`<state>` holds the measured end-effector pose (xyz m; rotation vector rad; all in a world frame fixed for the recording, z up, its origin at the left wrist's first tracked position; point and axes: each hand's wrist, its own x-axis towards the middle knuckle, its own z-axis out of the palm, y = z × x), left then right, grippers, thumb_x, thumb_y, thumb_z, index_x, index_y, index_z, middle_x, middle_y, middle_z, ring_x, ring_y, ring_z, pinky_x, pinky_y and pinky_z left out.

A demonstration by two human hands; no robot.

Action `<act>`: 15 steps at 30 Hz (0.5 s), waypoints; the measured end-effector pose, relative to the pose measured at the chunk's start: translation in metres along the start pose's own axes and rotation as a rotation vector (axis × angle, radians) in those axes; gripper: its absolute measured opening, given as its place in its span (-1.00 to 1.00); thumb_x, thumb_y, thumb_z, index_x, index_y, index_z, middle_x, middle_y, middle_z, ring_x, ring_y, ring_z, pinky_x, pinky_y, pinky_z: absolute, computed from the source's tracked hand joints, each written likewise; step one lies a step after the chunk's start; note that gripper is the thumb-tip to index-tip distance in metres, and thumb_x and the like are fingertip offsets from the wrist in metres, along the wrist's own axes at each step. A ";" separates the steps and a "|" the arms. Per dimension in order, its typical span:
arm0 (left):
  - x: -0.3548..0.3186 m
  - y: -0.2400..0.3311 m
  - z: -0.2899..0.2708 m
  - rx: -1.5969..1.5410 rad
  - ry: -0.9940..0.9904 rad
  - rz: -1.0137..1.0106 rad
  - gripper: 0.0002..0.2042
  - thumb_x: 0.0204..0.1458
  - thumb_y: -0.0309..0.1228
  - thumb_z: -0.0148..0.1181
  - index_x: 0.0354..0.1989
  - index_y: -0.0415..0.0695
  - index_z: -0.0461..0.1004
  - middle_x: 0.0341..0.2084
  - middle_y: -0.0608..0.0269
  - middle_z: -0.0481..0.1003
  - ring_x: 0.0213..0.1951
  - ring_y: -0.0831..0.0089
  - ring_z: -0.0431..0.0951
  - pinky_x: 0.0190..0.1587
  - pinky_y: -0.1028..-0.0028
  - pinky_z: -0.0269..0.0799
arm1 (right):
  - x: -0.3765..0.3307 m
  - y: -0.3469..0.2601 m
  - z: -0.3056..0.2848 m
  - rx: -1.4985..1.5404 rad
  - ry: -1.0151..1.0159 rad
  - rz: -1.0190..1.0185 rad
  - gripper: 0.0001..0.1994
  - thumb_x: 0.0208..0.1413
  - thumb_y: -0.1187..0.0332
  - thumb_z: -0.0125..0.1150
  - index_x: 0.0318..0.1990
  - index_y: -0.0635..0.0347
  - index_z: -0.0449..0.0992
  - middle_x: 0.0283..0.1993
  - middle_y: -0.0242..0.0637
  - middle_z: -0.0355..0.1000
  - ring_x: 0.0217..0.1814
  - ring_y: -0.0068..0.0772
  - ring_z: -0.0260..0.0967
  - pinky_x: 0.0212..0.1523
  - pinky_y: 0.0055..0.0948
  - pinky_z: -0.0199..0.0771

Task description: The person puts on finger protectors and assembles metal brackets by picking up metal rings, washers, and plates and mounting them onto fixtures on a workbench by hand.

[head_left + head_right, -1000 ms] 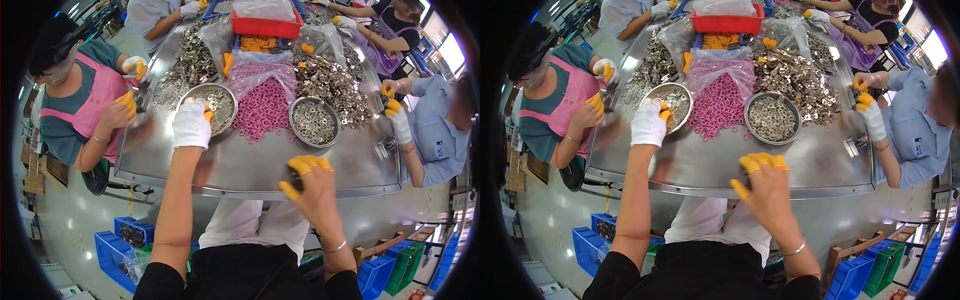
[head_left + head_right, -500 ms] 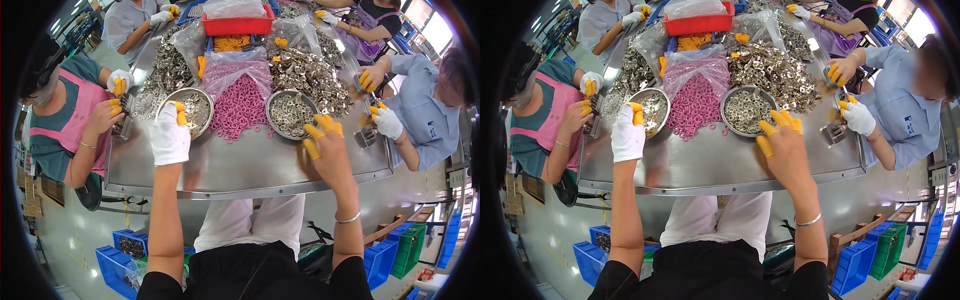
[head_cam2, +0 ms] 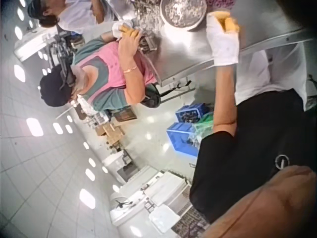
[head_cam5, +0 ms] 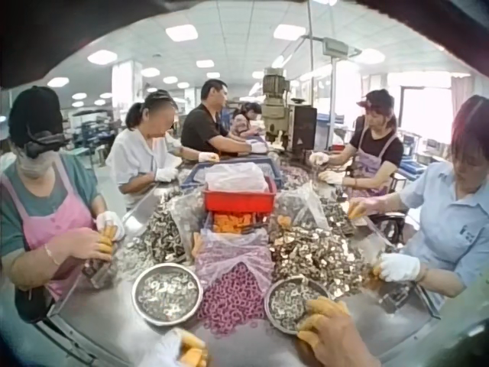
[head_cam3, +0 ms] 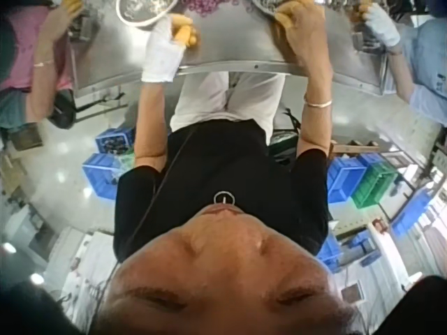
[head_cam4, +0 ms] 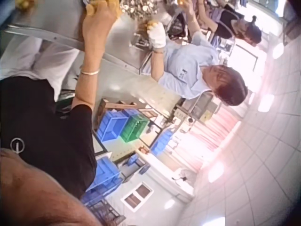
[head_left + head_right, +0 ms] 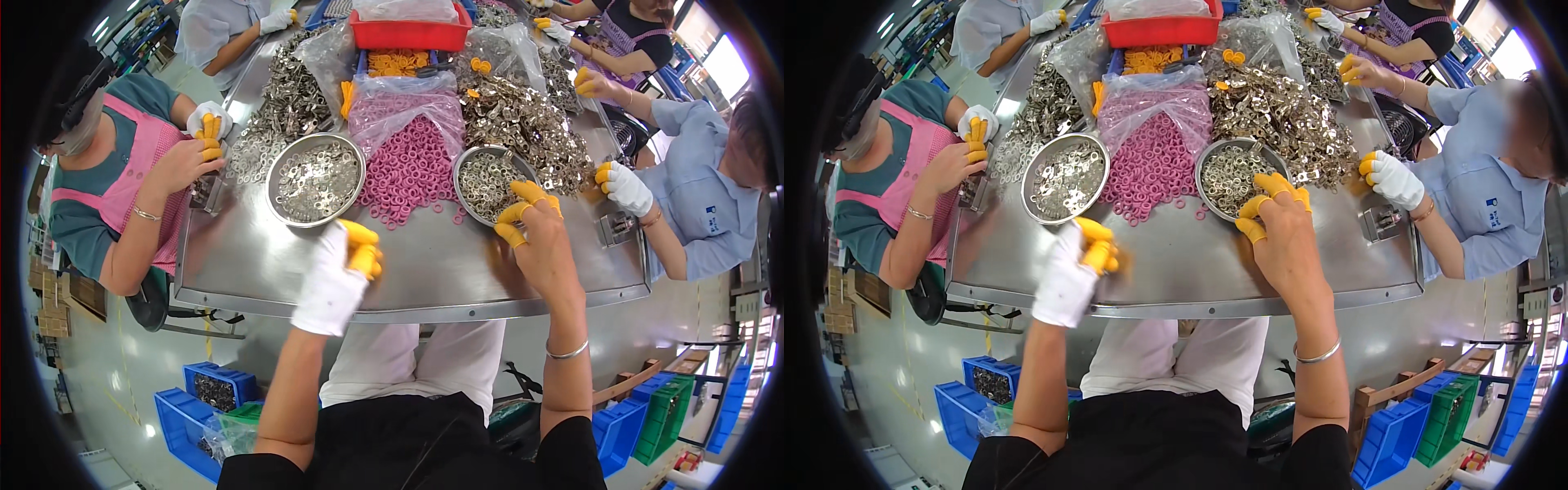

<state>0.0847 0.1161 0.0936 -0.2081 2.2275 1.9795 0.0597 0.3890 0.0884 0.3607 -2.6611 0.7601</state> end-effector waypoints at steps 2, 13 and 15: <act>-0.009 -0.024 0.010 0.216 0.028 0.191 -0.81 0.06 -0.67 0.01 -0.20 -0.14 0.42 -0.38 0.22 0.52 -0.46 0.40 0.52 -0.38 0.45 0.43 | 0.002 -0.013 0.001 0.081 0.083 0.035 -0.86 0.04 0.49 0.22 -0.22 0.21 0.53 0.02 -0.20 0.48 0.07 -0.09 0.38 0.07 -0.27 0.37; -0.014 -0.045 0.032 0.652 0.261 0.572 -0.76 -0.09 -0.62 0.18 -0.22 -0.09 0.45 -0.36 0.21 0.54 -0.44 0.10 0.51 -0.36 0.26 0.42 | -0.031 -0.041 0.051 -0.065 0.102 -0.244 -0.89 0.03 0.43 0.12 -0.27 0.14 0.47 -0.11 -0.21 0.43 -0.16 -0.16 0.37 -0.13 -0.33 0.42; -0.014 -0.045 0.033 0.684 0.257 0.582 -0.76 -0.09 -0.63 0.17 -0.22 -0.10 0.45 -0.36 0.21 0.54 -0.44 0.13 0.52 -0.36 0.28 0.43 | -0.033 -0.038 0.053 -0.047 0.096 -0.206 -0.89 0.02 0.45 0.15 -0.27 0.15 0.48 -0.13 -0.21 0.44 -0.16 -0.15 0.37 -0.14 -0.33 0.42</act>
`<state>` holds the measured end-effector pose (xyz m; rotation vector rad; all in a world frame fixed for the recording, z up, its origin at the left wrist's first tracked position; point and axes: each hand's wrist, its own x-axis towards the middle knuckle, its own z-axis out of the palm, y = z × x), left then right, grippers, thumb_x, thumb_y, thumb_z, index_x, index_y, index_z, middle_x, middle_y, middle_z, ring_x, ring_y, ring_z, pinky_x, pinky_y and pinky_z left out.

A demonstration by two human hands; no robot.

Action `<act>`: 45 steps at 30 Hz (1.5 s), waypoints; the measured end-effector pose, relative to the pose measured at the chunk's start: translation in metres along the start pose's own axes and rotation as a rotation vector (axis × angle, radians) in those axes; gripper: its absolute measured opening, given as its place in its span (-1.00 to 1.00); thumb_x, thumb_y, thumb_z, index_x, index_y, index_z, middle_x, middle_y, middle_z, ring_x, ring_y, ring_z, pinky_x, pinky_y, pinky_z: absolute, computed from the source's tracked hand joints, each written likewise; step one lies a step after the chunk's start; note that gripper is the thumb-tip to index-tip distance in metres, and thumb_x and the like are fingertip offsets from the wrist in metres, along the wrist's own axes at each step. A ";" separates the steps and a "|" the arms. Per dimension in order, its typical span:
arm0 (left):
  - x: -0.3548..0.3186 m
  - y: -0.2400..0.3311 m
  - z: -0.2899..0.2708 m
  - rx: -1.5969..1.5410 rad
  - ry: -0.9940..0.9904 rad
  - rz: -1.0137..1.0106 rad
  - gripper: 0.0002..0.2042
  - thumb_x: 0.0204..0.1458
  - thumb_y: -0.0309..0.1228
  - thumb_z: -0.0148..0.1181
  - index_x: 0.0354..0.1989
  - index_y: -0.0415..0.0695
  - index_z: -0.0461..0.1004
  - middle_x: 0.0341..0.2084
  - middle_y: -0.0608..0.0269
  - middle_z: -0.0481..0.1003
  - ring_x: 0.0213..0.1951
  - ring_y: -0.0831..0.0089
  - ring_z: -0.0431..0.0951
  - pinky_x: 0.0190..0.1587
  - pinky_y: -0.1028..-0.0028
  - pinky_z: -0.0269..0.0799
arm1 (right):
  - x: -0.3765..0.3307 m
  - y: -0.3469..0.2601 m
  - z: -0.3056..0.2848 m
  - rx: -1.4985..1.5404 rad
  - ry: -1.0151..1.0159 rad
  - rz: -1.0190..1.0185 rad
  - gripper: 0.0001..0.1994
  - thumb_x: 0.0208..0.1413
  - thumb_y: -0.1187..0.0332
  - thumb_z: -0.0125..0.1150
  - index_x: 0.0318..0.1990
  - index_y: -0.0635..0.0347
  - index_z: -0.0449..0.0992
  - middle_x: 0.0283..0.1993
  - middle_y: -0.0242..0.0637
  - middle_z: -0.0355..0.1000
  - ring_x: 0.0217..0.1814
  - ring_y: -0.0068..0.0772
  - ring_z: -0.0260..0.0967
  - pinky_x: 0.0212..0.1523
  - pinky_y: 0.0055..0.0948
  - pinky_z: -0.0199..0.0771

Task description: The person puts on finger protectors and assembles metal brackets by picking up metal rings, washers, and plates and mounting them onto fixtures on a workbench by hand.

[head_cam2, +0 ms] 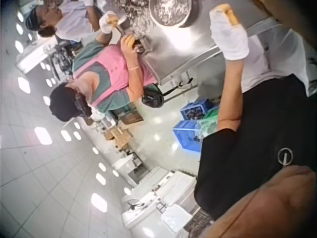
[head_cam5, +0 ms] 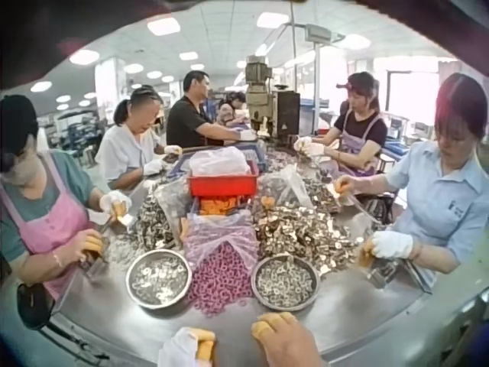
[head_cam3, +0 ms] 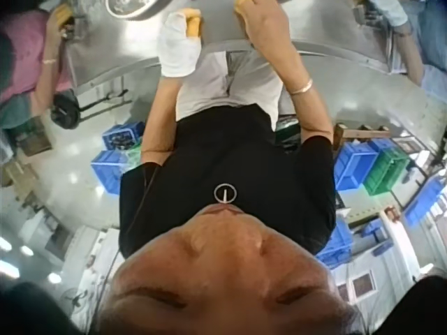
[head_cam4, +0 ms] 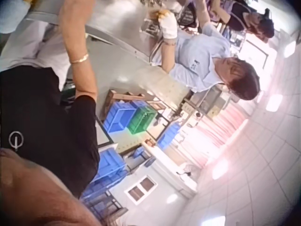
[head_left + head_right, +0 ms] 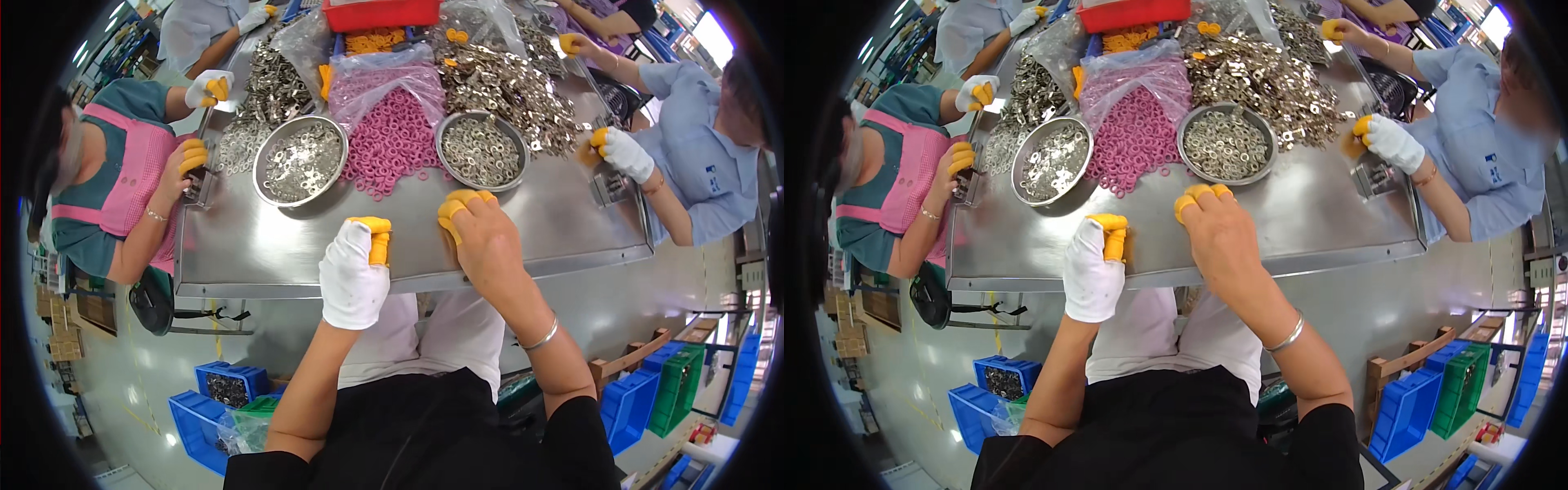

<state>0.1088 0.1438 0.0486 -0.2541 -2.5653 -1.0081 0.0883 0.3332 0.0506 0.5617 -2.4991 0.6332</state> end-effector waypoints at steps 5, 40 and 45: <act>0.000 0.001 -0.004 -0.026 -0.006 -0.008 -0.75 -0.07 -0.68 0.15 -0.20 -0.14 0.47 -0.34 0.22 0.55 -0.42 0.26 0.54 -0.34 0.35 0.44 | 0.000 0.002 0.001 0.038 -0.020 0.133 -0.88 -0.02 0.50 0.22 -0.28 0.17 0.52 -0.18 -0.23 0.44 -0.19 -0.14 0.37 -0.17 -0.34 0.43; 0.002 -0.015 -0.037 -0.235 0.092 -0.128 -0.80 -0.01 -0.66 0.17 -0.19 -0.21 0.46 -0.45 0.24 0.56 -0.46 0.40 0.53 -0.30 0.44 0.46 | 0.001 -0.042 -0.006 0.868 -0.196 0.563 -0.90 0.05 0.50 0.28 -0.26 0.27 0.58 -0.37 -0.38 0.43 -0.46 -0.56 0.27 -0.40 -0.58 0.33; 0.009 0.002 -0.030 -0.642 -0.078 -0.477 -0.82 0.01 -0.67 0.14 -0.21 -0.21 0.50 -0.40 0.25 0.57 -0.41 0.49 0.53 -0.28 0.51 0.45 | 0.013 -0.054 -0.013 0.852 -0.270 0.607 -0.89 0.06 0.50 0.28 -0.25 0.32 0.58 -0.39 -0.39 0.43 -0.48 -0.64 0.22 -0.44 -0.63 0.29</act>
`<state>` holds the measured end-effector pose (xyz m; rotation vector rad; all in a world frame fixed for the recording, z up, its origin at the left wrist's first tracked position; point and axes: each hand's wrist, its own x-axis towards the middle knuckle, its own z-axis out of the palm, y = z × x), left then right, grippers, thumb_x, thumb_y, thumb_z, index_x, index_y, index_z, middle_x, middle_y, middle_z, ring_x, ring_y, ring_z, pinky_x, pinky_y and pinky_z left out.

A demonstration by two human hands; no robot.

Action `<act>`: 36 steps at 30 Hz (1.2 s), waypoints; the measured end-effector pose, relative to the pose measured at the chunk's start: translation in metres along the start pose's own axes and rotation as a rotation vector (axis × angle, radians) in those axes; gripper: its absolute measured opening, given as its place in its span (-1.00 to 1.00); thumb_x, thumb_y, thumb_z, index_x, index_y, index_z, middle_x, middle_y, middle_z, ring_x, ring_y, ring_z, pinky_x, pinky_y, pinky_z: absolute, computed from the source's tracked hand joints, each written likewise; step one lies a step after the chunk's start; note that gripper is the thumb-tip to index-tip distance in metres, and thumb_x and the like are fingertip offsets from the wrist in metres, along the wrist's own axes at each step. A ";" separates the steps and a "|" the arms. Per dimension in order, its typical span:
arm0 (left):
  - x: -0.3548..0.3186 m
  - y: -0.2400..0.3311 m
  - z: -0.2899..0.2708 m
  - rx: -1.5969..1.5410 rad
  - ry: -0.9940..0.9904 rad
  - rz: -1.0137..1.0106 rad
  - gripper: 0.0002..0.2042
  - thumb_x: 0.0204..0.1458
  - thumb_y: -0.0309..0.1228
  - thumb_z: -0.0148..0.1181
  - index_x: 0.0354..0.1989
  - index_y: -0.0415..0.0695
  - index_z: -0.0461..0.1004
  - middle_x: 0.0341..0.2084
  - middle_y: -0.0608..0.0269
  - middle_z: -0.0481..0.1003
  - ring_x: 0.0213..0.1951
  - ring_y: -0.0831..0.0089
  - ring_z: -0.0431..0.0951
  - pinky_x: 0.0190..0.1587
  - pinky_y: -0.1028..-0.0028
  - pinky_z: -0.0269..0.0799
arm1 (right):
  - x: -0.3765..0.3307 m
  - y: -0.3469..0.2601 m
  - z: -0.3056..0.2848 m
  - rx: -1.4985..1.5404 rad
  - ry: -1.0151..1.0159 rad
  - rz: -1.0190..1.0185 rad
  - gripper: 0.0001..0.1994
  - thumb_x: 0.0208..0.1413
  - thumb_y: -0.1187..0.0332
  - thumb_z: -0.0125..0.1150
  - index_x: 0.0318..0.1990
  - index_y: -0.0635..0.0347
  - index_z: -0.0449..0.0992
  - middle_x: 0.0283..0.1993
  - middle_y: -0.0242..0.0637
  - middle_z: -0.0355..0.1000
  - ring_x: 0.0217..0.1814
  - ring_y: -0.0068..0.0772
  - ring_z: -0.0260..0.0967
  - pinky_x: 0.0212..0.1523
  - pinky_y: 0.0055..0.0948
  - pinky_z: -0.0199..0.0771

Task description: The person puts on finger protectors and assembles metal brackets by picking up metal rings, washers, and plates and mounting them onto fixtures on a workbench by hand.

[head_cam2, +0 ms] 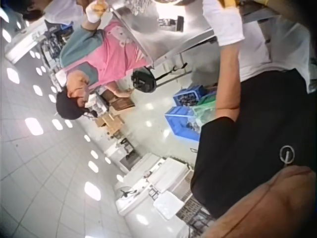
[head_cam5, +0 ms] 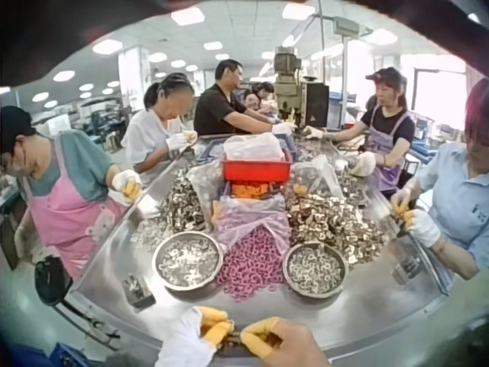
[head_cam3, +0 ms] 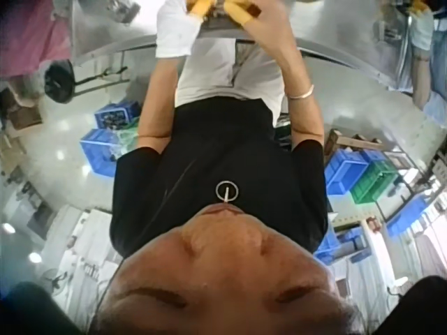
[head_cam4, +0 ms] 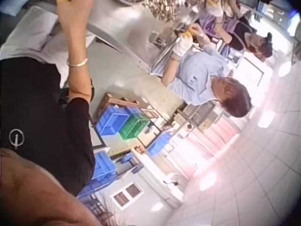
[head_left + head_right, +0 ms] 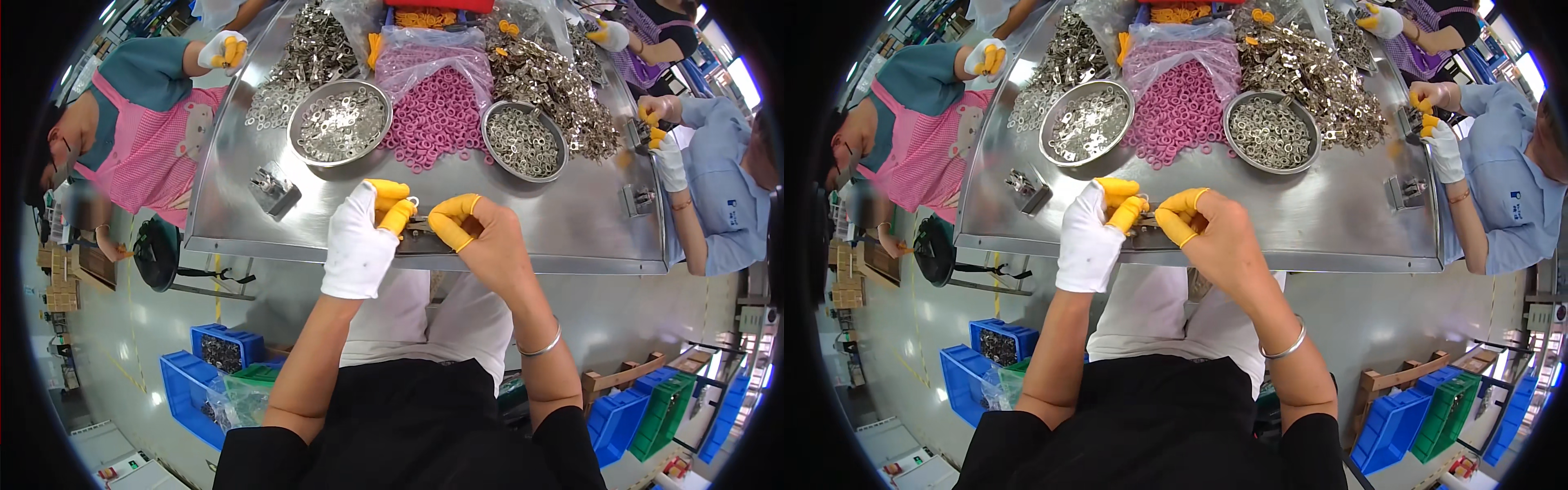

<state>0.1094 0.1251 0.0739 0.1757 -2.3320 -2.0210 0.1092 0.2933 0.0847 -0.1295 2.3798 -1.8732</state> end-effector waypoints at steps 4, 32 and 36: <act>0.006 0.006 -0.008 -0.148 -0.051 -0.133 -0.83 0.04 -0.66 0.12 -0.21 -0.20 0.51 -0.37 0.24 0.57 -0.39 0.54 0.52 -0.29 0.54 0.44 | 0.006 -0.006 -0.004 0.023 -0.080 0.082 -0.86 0.04 0.50 0.30 -0.24 0.34 0.57 -0.40 -0.37 0.43 -0.48 -0.63 0.24 -0.44 -0.64 0.29; 0.019 0.011 -0.057 0.612 0.355 0.490 -0.81 -0.15 -0.55 0.26 -0.30 -0.18 0.49 -0.19 0.20 0.54 -0.28 0.27 0.53 -0.20 0.41 0.46 | -0.007 0.001 0.008 -0.182 0.046 -0.195 -0.84 0.02 0.57 0.27 -0.21 0.22 0.54 -0.18 -0.30 0.46 -0.22 -0.45 0.37 -0.19 -0.52 0.39; 0.045 -0.013 -0.125 0.992 0.774 0.371 -0.79 -0.07 -0.39 0.19 -0.25 -0.18 0.51 -0.30 0.08 0.53 -0.34 0.00 0.51 -0.26 0.17 0.41 | -0.010 -0.007 0.012 -0.253 0.016 -0.266 -0.79 -0.03 0.57 0.31 -0.19 0.22 0.55 -0.17 -0.28 0.47 -0.20 -0.41 0.38 -0.16 -0.48 0.40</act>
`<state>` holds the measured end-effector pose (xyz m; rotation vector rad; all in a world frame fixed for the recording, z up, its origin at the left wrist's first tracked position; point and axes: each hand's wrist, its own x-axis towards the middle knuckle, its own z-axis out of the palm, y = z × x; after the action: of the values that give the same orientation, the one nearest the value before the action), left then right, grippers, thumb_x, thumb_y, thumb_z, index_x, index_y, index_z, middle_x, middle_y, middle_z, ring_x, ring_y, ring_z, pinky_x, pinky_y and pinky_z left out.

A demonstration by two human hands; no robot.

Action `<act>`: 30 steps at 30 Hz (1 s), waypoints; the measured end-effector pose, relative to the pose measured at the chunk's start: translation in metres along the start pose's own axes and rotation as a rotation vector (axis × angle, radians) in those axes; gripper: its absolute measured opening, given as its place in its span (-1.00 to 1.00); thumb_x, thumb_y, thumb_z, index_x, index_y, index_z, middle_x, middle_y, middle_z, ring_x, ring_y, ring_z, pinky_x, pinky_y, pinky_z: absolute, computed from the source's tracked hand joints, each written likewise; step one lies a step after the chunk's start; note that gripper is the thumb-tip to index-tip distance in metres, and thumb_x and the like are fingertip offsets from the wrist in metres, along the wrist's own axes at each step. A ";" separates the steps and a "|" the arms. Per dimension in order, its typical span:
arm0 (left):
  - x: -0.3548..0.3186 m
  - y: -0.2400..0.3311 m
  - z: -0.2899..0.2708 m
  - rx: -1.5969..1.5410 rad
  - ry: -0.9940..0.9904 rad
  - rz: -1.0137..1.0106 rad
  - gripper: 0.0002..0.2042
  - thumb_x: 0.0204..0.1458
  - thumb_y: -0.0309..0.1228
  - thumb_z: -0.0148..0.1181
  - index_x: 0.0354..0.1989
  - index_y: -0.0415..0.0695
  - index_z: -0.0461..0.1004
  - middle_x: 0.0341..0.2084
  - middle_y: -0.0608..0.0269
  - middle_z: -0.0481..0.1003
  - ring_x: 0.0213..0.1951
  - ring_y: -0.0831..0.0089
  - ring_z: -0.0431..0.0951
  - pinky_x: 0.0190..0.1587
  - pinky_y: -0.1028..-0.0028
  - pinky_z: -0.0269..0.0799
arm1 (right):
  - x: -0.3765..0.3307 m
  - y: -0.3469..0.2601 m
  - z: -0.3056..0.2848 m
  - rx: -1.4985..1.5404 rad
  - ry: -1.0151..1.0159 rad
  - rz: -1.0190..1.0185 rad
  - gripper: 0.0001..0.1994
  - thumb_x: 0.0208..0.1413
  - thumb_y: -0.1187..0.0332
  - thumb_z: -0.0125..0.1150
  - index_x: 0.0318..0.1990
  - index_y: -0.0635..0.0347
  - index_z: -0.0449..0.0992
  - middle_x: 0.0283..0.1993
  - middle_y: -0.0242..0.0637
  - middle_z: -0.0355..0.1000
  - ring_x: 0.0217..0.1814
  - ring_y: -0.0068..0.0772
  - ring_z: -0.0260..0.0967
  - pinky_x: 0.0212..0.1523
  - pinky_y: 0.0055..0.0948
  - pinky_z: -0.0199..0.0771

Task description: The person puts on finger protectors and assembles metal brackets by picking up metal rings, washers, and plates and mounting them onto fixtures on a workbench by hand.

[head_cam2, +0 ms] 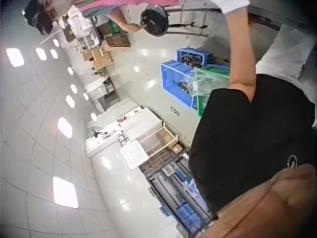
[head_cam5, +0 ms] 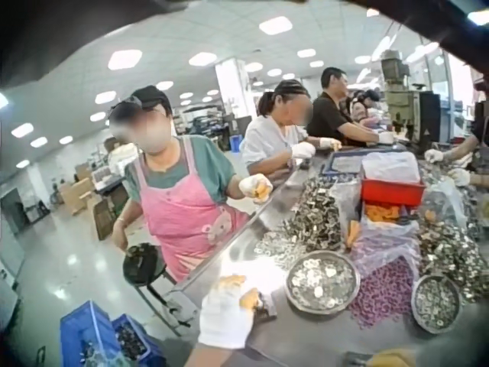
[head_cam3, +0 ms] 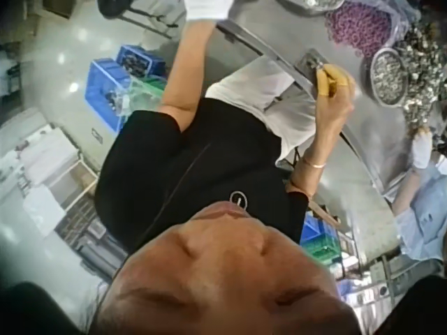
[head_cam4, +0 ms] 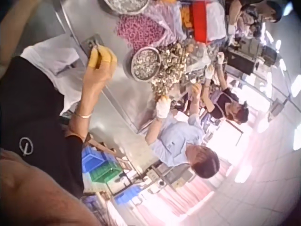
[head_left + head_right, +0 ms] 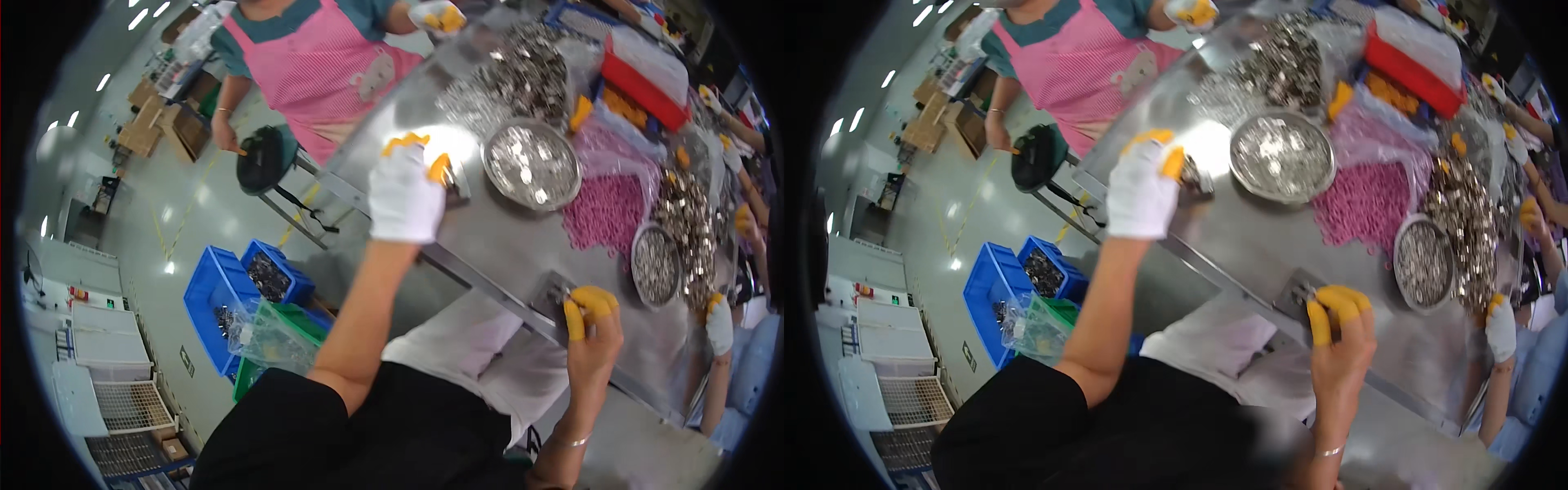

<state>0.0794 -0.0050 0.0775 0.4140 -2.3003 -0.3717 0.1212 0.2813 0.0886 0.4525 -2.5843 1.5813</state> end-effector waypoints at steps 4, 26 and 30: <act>-0.022 -0.020 -0.001 -0.139 -0.135 -0.032 -0.76 -0.02 -0.42 0.13 -0.15 -0.14 0.50 -0.30 0.09 0.53 -0.34 -0.01 0.52 -0.21 0.21 0.43 | 0.012 0.011 -0.011 -0.045 -0.138 -0.010 -0.71 -0.09 0.54 0.37 -0.15 0.19 0.55 -0.12 -0.26 0.48 -0.16 -0.27 0.40 -0.10 -0.36 0.42; 0.019 0.065 0.052 -0.167 -0.326 0.055 -0.85 -0.02 -0.50 0.21 -0.26 -0.07 0.48 -0.35 0.19 0.55 -0.39 0.14 0.53 -0.32 0.33 0.45 | 0.022 0.081 -0.072 -0.751 0.315 -0.153 -0.76 0.07 0.50 0.22 -0.08 0.20 0.58 0.13 -0.13 0.42 0.13 -0.10 0.35 0.37 -0.11 0.11; -0.006 0.053 0.036 -0.358 -0.185 0.091 -0.79 0.02 -0.58 0.11 -0.16 -0.06 0.44 -0.35 0.17 0.56 -0.40 0.15 0.55 -0.31 0.35 0.45 | 0.026 0.079 -0.078 -0.614 0.273 -0.090 -0.79 0.08 0.49 0.24 -0.11 0.21 0.60 0.05 -0.16 0.48 0.07 -0.18 0.39 0.30 -0.19 0.20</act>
<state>0.0476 0.0505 0.0693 0.0980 -2.3547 -0.7878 0.0664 0.3784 0.0631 0.2646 -2.5995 0.6946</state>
